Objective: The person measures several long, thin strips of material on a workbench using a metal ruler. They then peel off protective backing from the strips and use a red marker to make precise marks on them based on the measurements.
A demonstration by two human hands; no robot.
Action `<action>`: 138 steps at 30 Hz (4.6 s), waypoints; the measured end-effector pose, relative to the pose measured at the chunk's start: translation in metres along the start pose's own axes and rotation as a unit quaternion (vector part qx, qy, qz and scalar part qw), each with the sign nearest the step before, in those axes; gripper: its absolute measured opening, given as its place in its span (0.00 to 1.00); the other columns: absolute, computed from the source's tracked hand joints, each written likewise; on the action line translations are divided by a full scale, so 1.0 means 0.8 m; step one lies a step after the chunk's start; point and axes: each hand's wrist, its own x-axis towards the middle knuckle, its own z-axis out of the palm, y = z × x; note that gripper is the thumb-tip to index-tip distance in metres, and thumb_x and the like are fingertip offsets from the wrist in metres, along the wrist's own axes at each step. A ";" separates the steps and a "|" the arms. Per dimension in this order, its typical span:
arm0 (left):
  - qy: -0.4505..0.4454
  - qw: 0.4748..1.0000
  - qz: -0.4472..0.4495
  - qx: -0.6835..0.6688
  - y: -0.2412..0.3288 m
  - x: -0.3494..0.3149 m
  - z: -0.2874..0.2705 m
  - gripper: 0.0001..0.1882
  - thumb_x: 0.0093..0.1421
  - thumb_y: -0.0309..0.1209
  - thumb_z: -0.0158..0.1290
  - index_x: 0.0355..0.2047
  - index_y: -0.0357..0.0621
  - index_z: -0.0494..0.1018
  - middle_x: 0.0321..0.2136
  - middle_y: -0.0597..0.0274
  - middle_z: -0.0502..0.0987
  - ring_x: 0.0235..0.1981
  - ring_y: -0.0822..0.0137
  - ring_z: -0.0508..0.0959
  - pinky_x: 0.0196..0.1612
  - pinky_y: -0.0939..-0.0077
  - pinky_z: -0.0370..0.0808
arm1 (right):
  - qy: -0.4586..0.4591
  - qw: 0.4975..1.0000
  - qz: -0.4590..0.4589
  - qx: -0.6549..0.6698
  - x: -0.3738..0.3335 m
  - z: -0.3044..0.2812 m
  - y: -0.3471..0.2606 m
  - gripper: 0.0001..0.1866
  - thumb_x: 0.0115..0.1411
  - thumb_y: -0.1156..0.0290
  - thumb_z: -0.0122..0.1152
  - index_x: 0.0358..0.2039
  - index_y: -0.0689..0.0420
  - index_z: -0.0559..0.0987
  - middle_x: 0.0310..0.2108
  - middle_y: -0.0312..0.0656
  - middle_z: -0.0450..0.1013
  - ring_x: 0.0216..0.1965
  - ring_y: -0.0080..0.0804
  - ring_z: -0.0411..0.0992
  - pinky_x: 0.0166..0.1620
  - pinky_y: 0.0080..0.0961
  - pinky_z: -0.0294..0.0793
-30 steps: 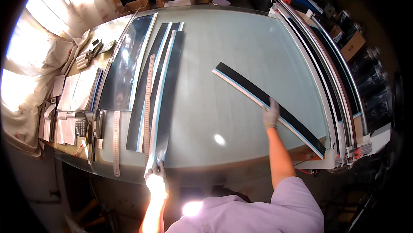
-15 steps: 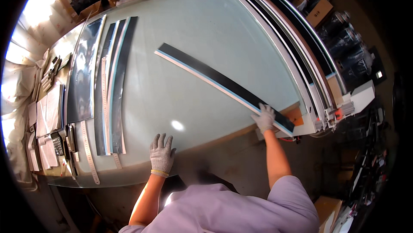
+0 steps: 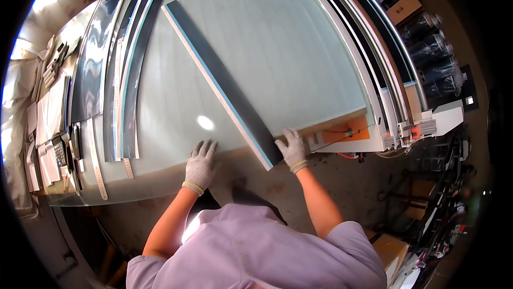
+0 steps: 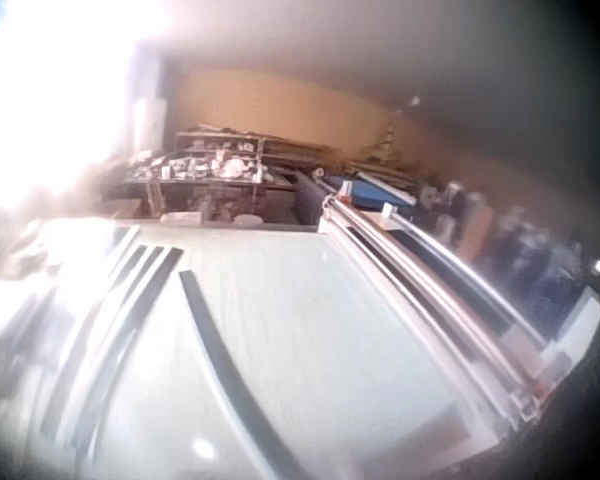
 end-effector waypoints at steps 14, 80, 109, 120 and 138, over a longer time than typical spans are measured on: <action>-0.065 0.997 0.036 0.036 0.034 0.001 0.027 0.45 0.62 0.50 0.57 0.73 0.44 0.53 0.73 0.52 0.58 0.74 0.42 0.54 0.74 0.46 0.52 | -0.207 0.958 0.195 -0.031 -0.092 -0.008 -0.072 0.13 0.59 0.61 0.68 0.35 0.58 0.85 0.33 0.52 0.82 0.38 0.50 0.81 0.45 0.40 0.79; -0.094 0.732 -0.286 -0.611 -0.001 0.005 0.035 0.10 0.63 0.26 0.60 0.44 0.34 0.81 0.33 0.60 0.84 0.29 0.69 0.84 0.31 0.75 0.82 | -0.379 0.876 0.167 0.246 -0.005 0.048 -0.170 0.10 0.61 0.65 0.66 0.34 0.60 0.83 0.27 0.46 0.80 0.25 0.32 0.76 0.31 0.33 0.75; 0.085 0.848 -0.427 -0.302 -0.301 -0.243 -0.127 0.10 0.61 0.29 0.54 0.33 0.32 0.79 0.21 0.65 0.77 0.23 0.74 0.74 0.25 0.73 0.69 | 0.206 0.863 0.460 0.032 0.269 -0.204 0.298 0.17 0.64 0.61 0.58 0.25 0.63 0.80 0.25 0.47 0.79 0.24 0.36 0.77 0.28 0.34 0.77; 0.172 0.952 -0.220 0.127 -0.212 -0.026 -0.098 0.42 0.54 0.36 0.66 0.69 0.56 0.63 0.70 0.54 0.61 0.70 0.46 0.61 0.72 0.52 0.57 | 0.229 0.970 0.018 0.080 0.376 0.066 0.013 0.12 0.63 0.66 0.63 0.42 0.60 0.79 0.37 0.49 0.78 0.39 0.43 0.76 0.45 0.38 0.75; 0.095 0.972 -0.195 0.094 -0.156 -0.005 -0.067 0.39 0.61 0.43 0.57 0.72 0.56 0.60 0.74 0.50 0.53 0.76 0.42 0.48 0.75 0.45 0.43 | 0.506 0.480 0.387 0.603 0.390 -0.029 0.136 0.15 0.54 0.71 0.59 0.41 0.64 0.77 0.47 0.57 0.75 0.51 0.49 0.72 0.52 0.47 0.74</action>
